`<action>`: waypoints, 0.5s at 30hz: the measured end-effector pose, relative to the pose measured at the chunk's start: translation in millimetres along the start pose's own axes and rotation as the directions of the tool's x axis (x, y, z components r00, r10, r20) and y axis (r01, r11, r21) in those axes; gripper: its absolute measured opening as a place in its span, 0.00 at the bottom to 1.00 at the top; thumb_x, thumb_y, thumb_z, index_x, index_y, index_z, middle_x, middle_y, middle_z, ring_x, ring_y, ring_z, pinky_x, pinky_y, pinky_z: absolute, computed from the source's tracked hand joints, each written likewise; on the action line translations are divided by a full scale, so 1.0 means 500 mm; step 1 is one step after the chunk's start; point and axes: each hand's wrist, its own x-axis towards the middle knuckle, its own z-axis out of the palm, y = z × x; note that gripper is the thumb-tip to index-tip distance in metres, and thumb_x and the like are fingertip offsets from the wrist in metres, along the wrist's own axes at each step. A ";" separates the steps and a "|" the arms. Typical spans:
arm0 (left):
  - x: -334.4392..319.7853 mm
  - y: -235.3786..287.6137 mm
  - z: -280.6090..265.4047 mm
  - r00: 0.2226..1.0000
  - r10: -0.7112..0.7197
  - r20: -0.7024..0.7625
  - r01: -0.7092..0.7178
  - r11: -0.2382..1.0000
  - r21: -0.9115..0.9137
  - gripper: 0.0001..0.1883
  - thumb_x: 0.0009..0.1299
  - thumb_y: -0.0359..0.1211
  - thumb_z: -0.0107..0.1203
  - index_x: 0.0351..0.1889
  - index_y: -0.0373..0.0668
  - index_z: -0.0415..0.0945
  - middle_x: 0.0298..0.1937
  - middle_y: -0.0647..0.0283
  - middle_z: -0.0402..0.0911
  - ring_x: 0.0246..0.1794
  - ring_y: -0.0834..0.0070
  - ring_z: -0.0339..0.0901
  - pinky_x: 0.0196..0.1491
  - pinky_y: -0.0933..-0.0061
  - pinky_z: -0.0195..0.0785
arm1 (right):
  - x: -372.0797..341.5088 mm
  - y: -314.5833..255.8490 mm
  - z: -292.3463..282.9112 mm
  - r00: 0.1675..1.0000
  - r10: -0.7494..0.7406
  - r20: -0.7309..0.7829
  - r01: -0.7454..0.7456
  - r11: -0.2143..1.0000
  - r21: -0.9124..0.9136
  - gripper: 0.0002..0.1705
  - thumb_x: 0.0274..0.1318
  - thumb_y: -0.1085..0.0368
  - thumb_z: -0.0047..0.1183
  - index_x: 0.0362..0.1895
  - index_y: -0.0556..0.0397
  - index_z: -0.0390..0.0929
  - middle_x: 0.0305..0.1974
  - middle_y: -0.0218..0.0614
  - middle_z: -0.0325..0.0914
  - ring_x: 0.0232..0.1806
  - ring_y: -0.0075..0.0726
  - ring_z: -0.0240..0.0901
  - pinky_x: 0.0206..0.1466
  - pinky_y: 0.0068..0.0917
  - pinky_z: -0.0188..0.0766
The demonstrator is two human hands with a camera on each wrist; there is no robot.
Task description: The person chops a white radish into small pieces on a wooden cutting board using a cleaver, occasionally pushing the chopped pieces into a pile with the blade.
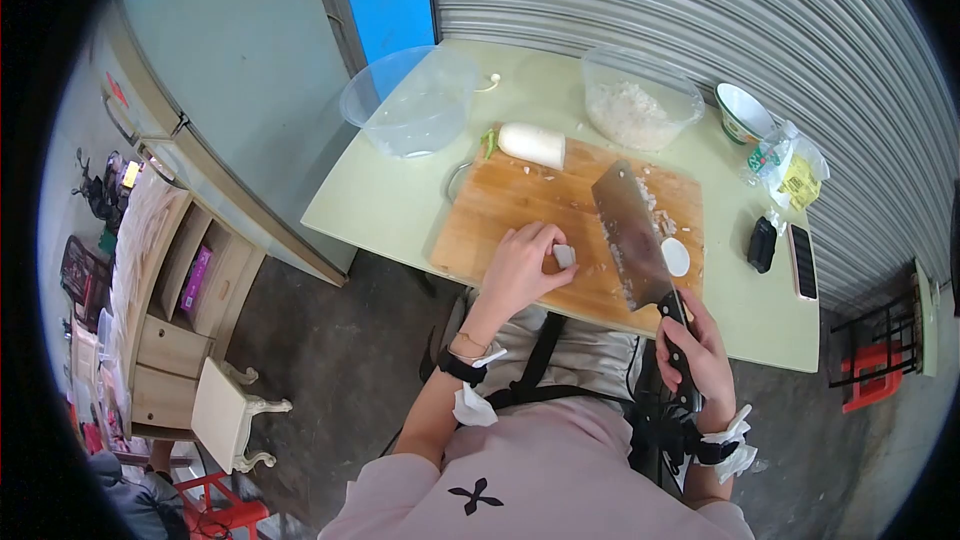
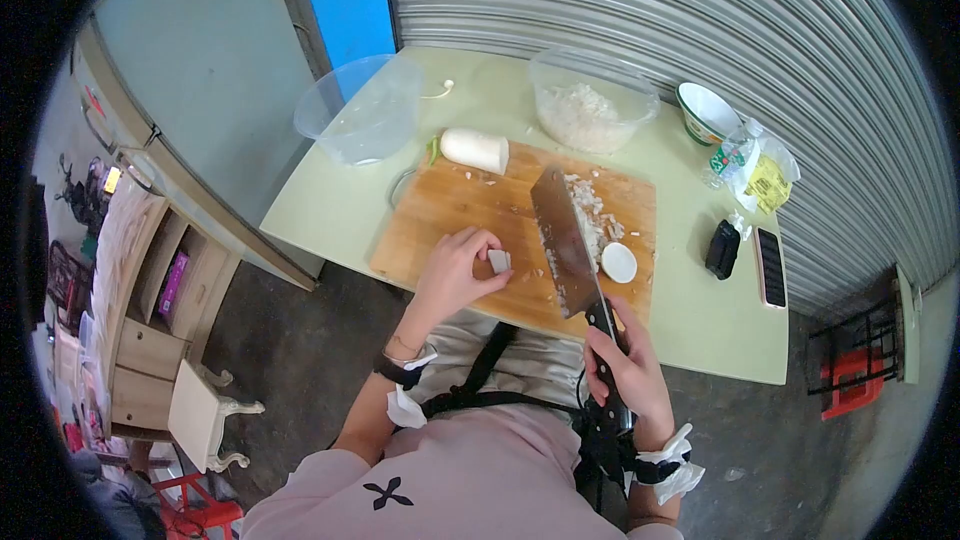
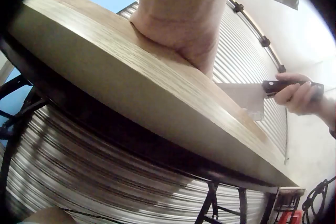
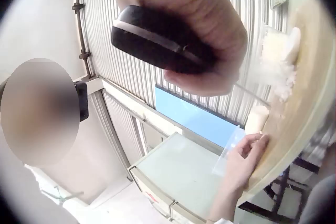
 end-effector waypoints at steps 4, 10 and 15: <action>0.001 0.003 -0.002 1.000 -0.003 -0.007 0.003 1.000 -0.012 0.15 0.53 0.37 0.64 0.32 0.44 0.70 0.27 0.65 0.69 0.30 0.67 0.70 0.38 0.68 0.60 | 0.003 0.006 0.009 0.998 -0.057 -0.029 0.055 0.996 -0.068 0.26 0.62 0.69 0.44 0.64 0.50 0.53 0.16 0.31 0.63 0.08 0.23 0.58 0.10 0.20 0.55; 0.000 -0.001 0.001 1.000 -0.003 0.002 0.003 1.000 0.011 0.16 0.53 0.37 0.64 0.32 0.44 0.69 0.27 0.65 0.70 0.31 0.69 0.71 0.37 0.68 0.60 | 0.039 0.045 -0.005 1.000 0.015 0.000 -0.015 1.000 0.023 0.28 0.62 0.69 0.43 0.65 0.50 0.51 0.16 0.32 0.64 0.09 0.23 0.58 0.10 0.21 0.56; 0.001 0.000 0.001 1.000 0.013 -0.013 -0.013 1.000 0.022 0.15 0.53 0.37 0.64 0.33 0.45 0.69 0.26 0.66 0.69 0.30 0.69 0.70 0.36 0.69 0.60 | 0.037 0.044 -0.002 0.999 0.018 -0.033 -0.013 0.987 0.159 0.27 0.62 0.69 0.43 0.64 0.50 0.52 0.16 0.31 0.64 0.09 0.23 0.58 0.10 0.21 0.56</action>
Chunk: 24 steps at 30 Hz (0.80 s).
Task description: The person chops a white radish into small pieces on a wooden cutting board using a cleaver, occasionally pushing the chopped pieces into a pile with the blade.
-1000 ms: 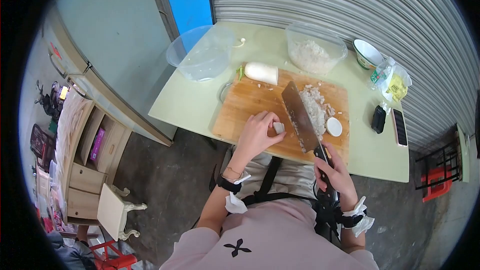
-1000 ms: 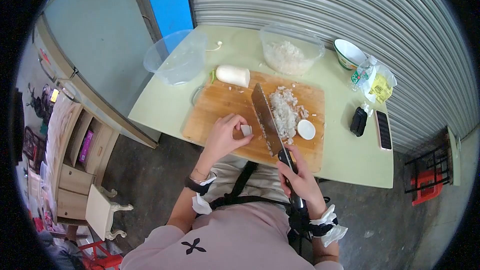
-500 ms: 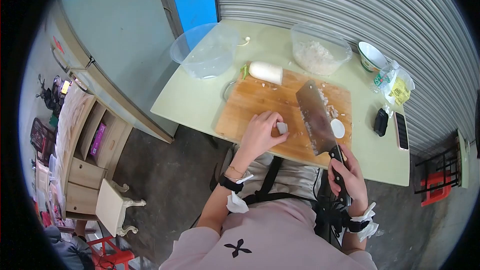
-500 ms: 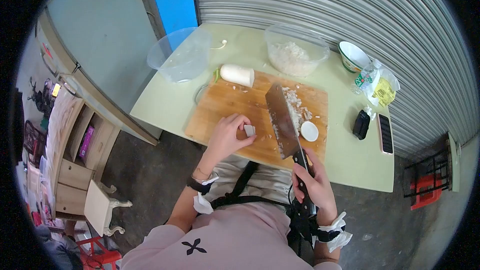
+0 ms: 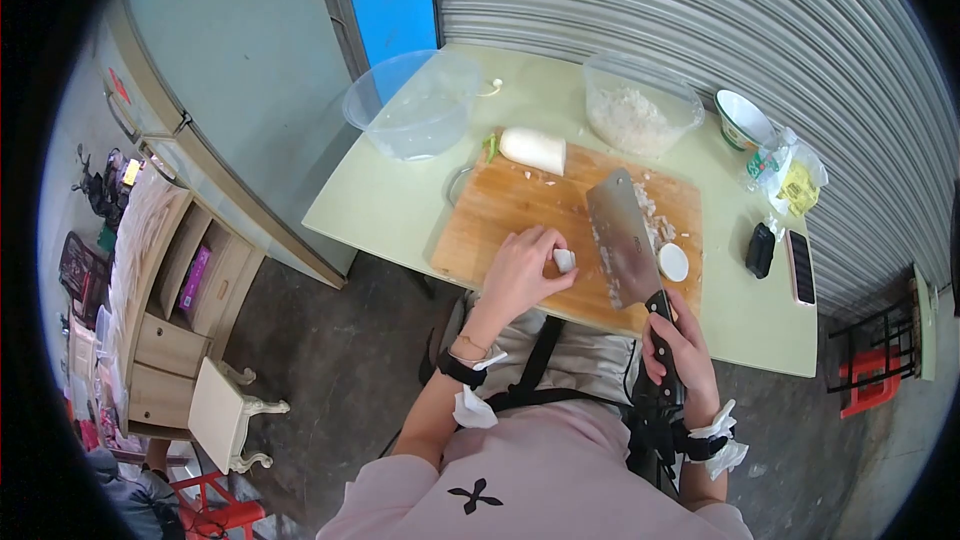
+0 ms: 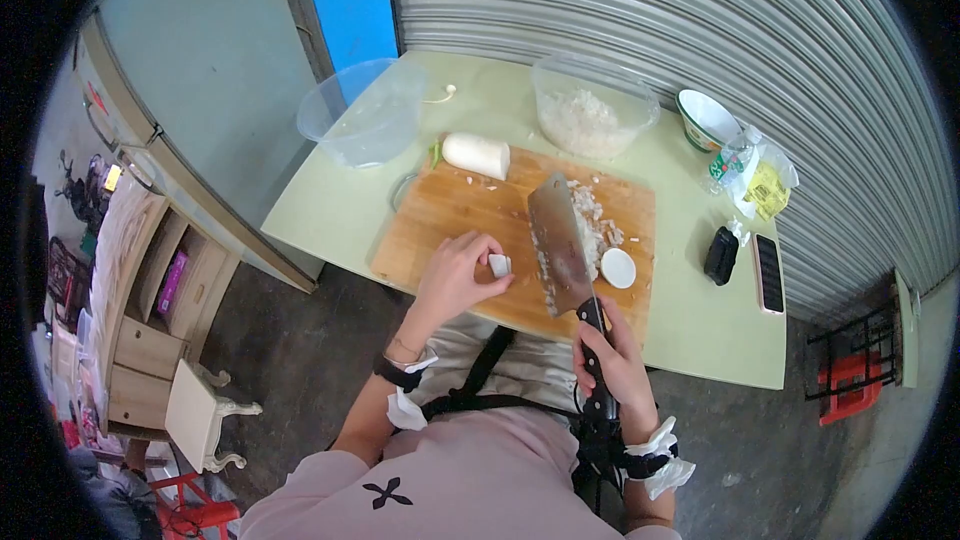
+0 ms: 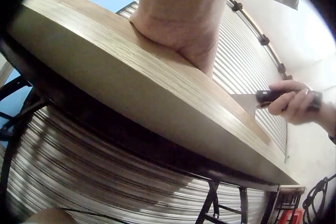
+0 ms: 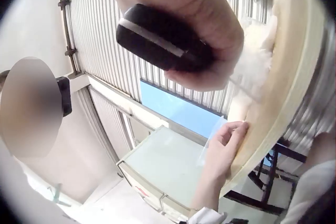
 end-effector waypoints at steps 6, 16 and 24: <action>-0.002 -0.001 0.003 1.000 -0.023 0.018 0.023 1.000 -0.004 0.16 0.54 0.38 0.63 0.33 0.44 0.69 0.30 0.64 0.73 0.35 0.66 0.73 0.40 0.66 0.62 | -0.026 -0.031 0.021 1.000 -0.023 0.021 0.026 0.986 -0.165 0.27 0.62 0.68 0.45 0.63 0.51 0.53 0.15 0.31 0.64 0.09 0.23 0.59 0.10 0.21 0.56; -0.001 0.002 0.000 1.000 -0.015 0.013 0.014 1.000 0.021 0.16 0.54 0.38 0.64 0.33 0.44 0.69 0.29 0.64 0.71 0.33 0.67 0.72 0.39 0.67 0.61 | -0.008 -0.004 0.019 1.000 -0.016 -0.021 0.012 0.983 -0.183 0.29 0.63 0.68 0.44 0.66 0.51 0.50 0.16 0.31 0.64 0.09 0.24 0.59 0.11 0.21 0.57; -0.001 0.004 -0.002 0.999 -0.039 0.034 0.039 0.999 0.018 0.16 0.54 0.39 0.63 0.33 0.43 0.69 0.31 0.62 0.73 0.37 0.64 0.72 0.42 0.66 0.62 | -0.029 -0.034 0.015 0.999 -0.017 0.044 0.020 0.997 -0.078 0.28 0.63 0.68 0.44 0.66 0.50 0.52 0.18 0.33 0.65 0.09 0.23 0.59 0.11 0.21 0.57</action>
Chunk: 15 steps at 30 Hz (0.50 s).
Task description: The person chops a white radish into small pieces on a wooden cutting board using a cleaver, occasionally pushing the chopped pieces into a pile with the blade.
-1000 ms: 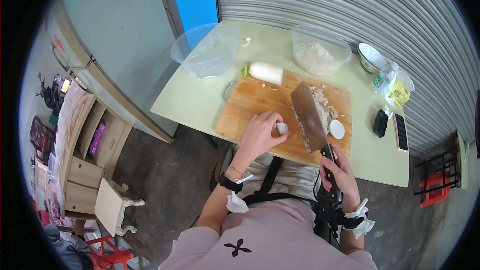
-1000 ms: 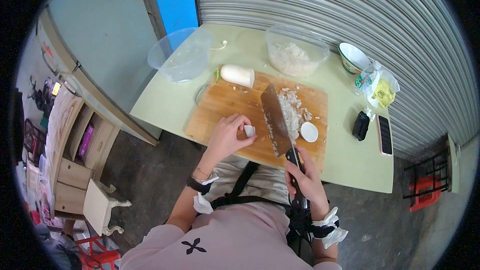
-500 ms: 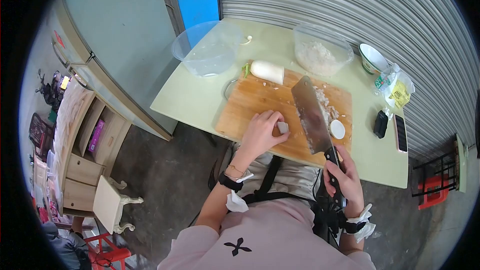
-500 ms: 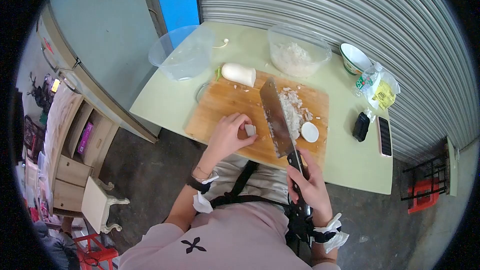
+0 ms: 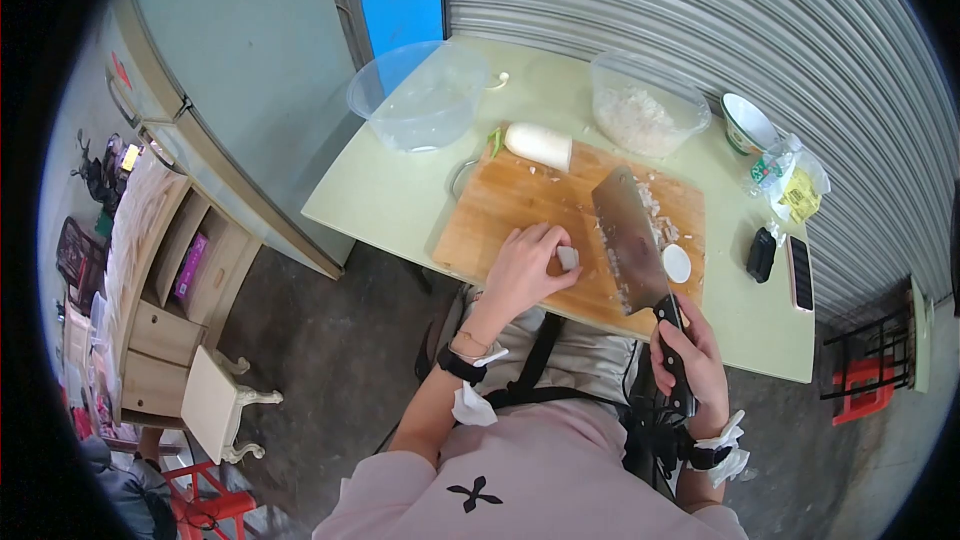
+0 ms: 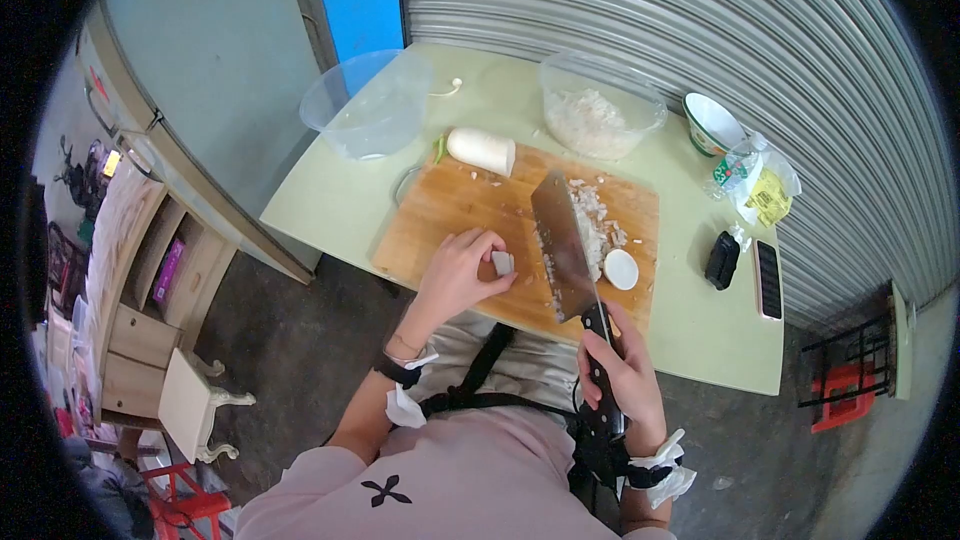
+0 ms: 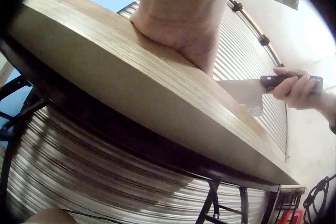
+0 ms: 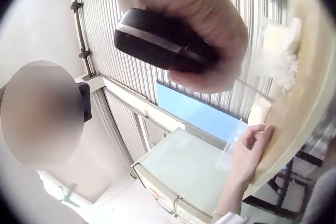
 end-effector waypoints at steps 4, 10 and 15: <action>0.000 -0.001 0.001 1.000 0.009 -0.010 -0.009 1.000 -0.005 0.16 0.54 0.38 0.63 0.33 0.43 0.69 0.31 0.62 0.72 0.37 0.65 0.72 0.41 0.66 0.62 | 0.000 0.005 0.006 0.998 -0.050 -0.038 0.045 0.993 -0.108 0.29 0.63 0.69 0.44 0.66 0.50 0.51 0.18 0.33 0.66 0.09 0.24 0.60 0.11 0.21 0.57; 0.000 -0.001 -0.001 1.000 -0.001 0.010 0.001 1.000 0.005 0.16 0.54 0.38 0.63 0.33 0.43 0.68 0.30 0.62 0.72 0.37 0.65 0.72 0.41 0.66 0.62 | 0.019 0.028 0.005 0.998 -0.019 -0.053 0.011 0.989 -0.144 0.29 0.63 0.68 0.44 0.66 0.51 0.50 0.18 0.32 0.65 0.10 0.23 0.59 0.11 0.21 0.57; 0.000 0.000 0.000 1.000 -0.025 0.014 0.025 1.000 0.002 0.16 0.54 0.38 0.63 0.32 0.43 0.68 0.30 0.62 0.72 0.36 0.65 0.72 0.41 0.66 0.62 | 0.007 0.009 0.003 0.997 -0.026 -0.076 0.020 0.996 -0.087 0.27 0.63 0.68 0.43 0.65 0.51 0.52 0.18 0.33 0.65 0.09 0.23 0.59 0.10 0.21 0.57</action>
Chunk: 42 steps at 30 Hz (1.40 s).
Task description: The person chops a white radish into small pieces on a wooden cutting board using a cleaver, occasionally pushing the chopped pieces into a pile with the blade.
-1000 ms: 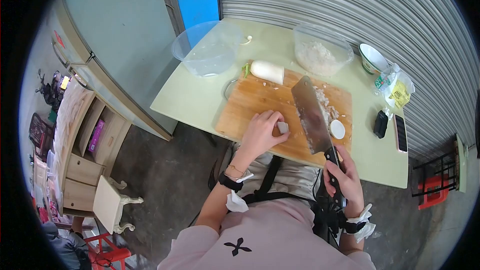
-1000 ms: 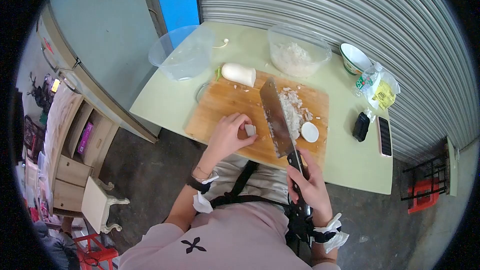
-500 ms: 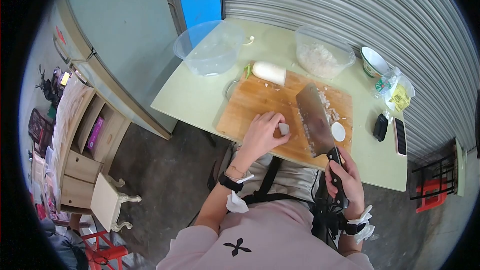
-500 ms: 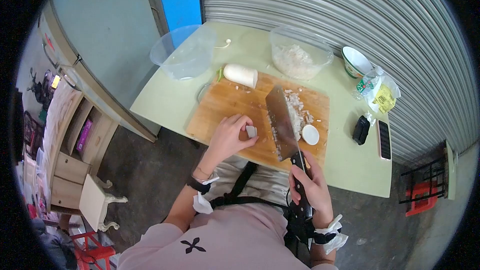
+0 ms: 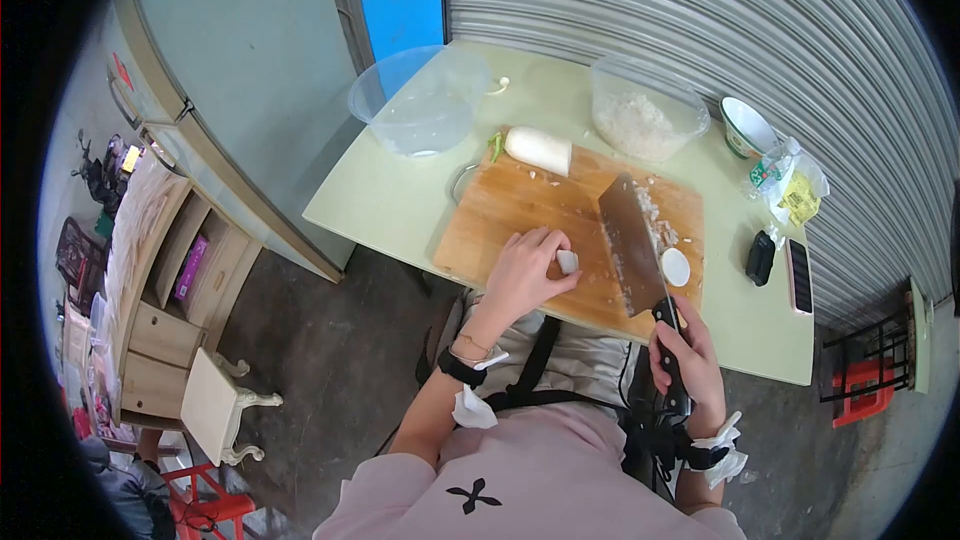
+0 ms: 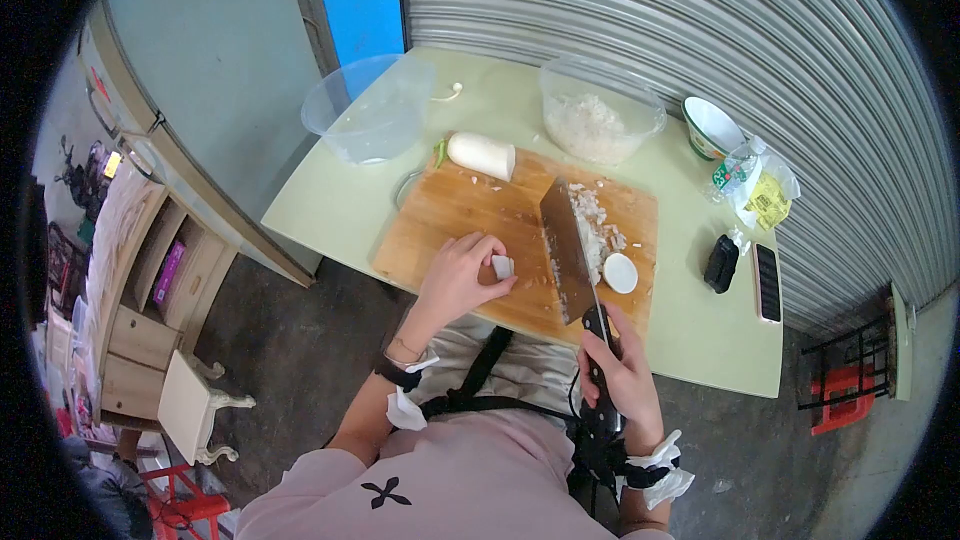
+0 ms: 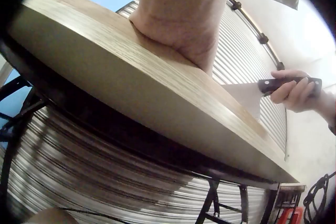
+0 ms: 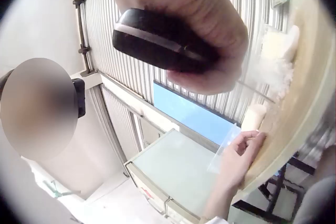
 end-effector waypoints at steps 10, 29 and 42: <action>0.000 0.000 0.000 1.000 0.027 -0.010 -0.027 1.000 0.013 0.16 0.54 0.39 0.63 0.33 0.44 0.69 0.31 0.63 0.73 0.36 0.65 0.73 0.41 0.65 0.62 | 0.004 0.017 0.015 0.995 0.044 0.088 -0.036 0.995 -0.088 0.29 0.63 0.69 0.44 0.66 0.49 0.51 0.17 0.30 0.65 0.10 0.23 0.60 0.12 0.20 0.57; -0.008 -0.008 -0.002 0.999 0.028 -0.016 -0.029 0.994 -0.105 0.15 0.53 0.33 0.65 0.33 0.41 0.70 0.28 0.63 0.71 0.29 0.67 0.71 0.37 0.69 0.64 | -0.014 0.018 0.028 0.991 0.033 0.131 -0.010 0.986 -0.167 0.29 0.62 0.69 0.47 0.66 0.49 0.54 0.18 0.26 0.63 0.12 0.17 0.59 0.13 0.18 0.56; -0.011 -0.008 -0.022 0.999 0.001 0.043 0.005 0.991 -0.130 0.17 0.57 0.33 0.63 0.42 0.39 0.73 0.32 0.61 0.69 0.32 0.69 0.68 0.39 0.71 0.65 | -0.039 -0.032 0.012 0.999 -0.036 -0.012 0.034 0.993 -0.110 0.28 0.62 0.69 0.45 0.65 0.53 0.54 0.17 0.27 0.64 0.10 0.19 0.59 0.12 0.18 0.55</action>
